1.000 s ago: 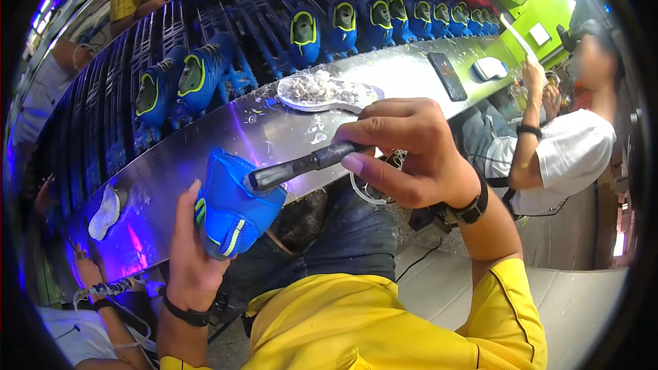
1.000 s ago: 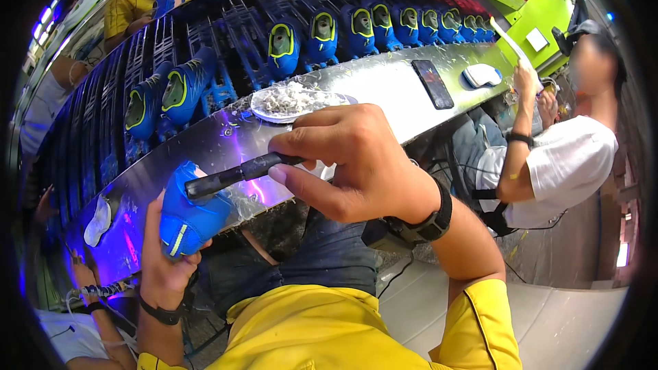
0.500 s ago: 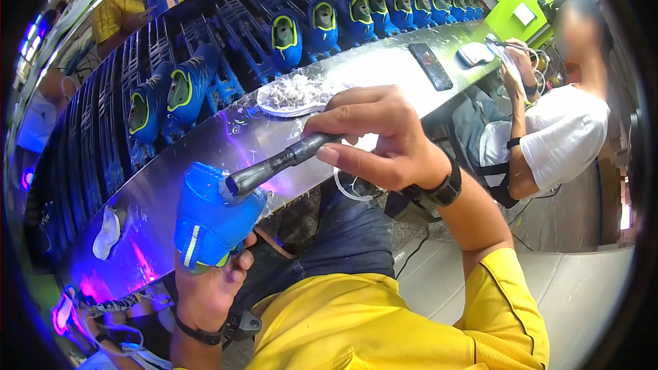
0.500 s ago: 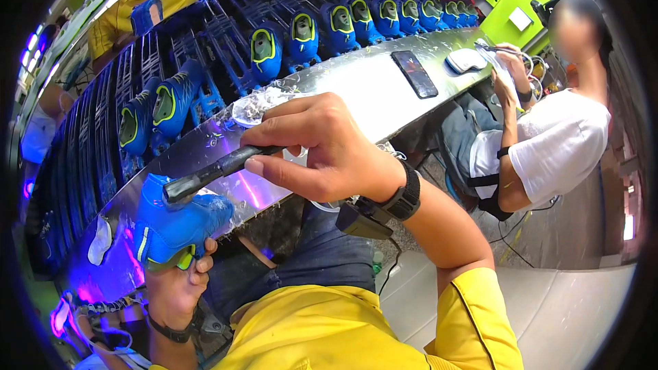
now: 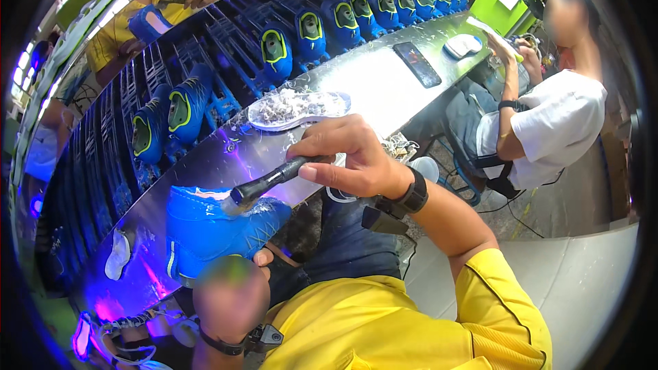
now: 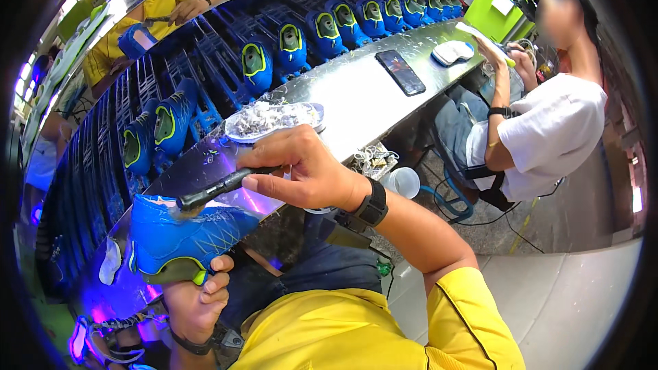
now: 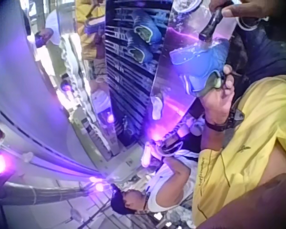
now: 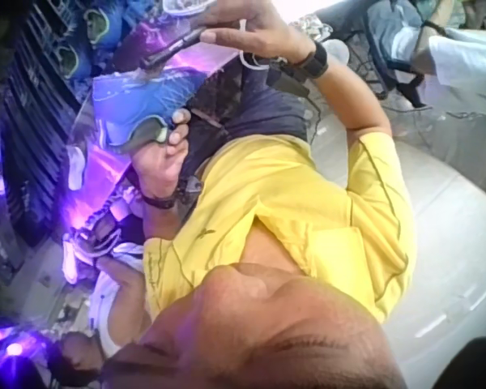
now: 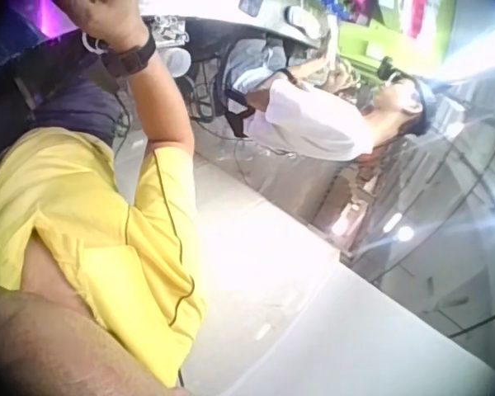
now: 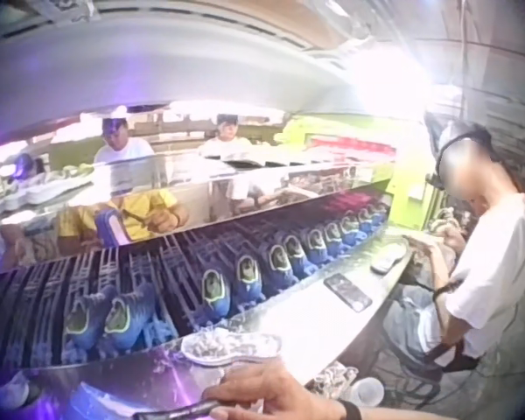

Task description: Applying glue to the edges of shoe upper components on a workbench.

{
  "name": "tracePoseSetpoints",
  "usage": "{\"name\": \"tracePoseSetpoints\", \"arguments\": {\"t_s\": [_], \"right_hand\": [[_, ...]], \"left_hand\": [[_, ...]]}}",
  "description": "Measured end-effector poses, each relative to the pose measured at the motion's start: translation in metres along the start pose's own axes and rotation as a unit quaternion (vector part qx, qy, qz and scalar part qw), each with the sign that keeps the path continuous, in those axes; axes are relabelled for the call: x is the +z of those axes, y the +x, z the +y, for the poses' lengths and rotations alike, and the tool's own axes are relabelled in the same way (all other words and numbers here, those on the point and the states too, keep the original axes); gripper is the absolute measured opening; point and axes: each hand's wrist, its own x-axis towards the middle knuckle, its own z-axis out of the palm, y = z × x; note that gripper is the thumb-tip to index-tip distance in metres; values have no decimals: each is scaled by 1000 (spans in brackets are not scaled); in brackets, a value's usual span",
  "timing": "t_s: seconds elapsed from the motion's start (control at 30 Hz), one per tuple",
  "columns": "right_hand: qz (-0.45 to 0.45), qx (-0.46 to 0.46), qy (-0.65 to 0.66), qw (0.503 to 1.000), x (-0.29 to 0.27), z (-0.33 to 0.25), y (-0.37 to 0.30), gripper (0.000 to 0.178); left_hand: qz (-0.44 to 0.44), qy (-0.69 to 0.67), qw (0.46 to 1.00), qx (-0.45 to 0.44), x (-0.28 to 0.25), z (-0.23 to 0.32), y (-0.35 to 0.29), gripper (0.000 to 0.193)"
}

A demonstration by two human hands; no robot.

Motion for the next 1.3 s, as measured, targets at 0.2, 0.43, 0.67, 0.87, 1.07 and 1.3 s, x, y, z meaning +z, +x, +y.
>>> {"name": "tracePoseSetpoints", "arguments": {"t_s": [0.2, 0.43, 0.67, 0.87, 1.07, 1.3], "right_hand": [[11, 39, -1, 999, 7, 18, -19, 26], [12, 167, 42, 985, 20, 10, -20, 23], [85, 199, -150, 965, 46, 6, -26, 25], [72, 157, -76, 982, 33, -19, -37, 21], [240, 248, 14, 938, 22, 10, -63, 23], [230, 299, 30, 926, 19, 18, -87, 25]], "left_hand": [[-37, 2, 999, 2, -11, -1, 6, 69], [-20, 128, 991, 41, -45, 14, 25, 70], [-67, 119, 980, 142, -91, 50, 45, 104], [-26, 304, 934, 183, -27, 89, 58, 69], [99, 683, 666, 282, 93, 148, 147, 74], [189, 915, 143, 326, 144, 210, 307, 75]]}}
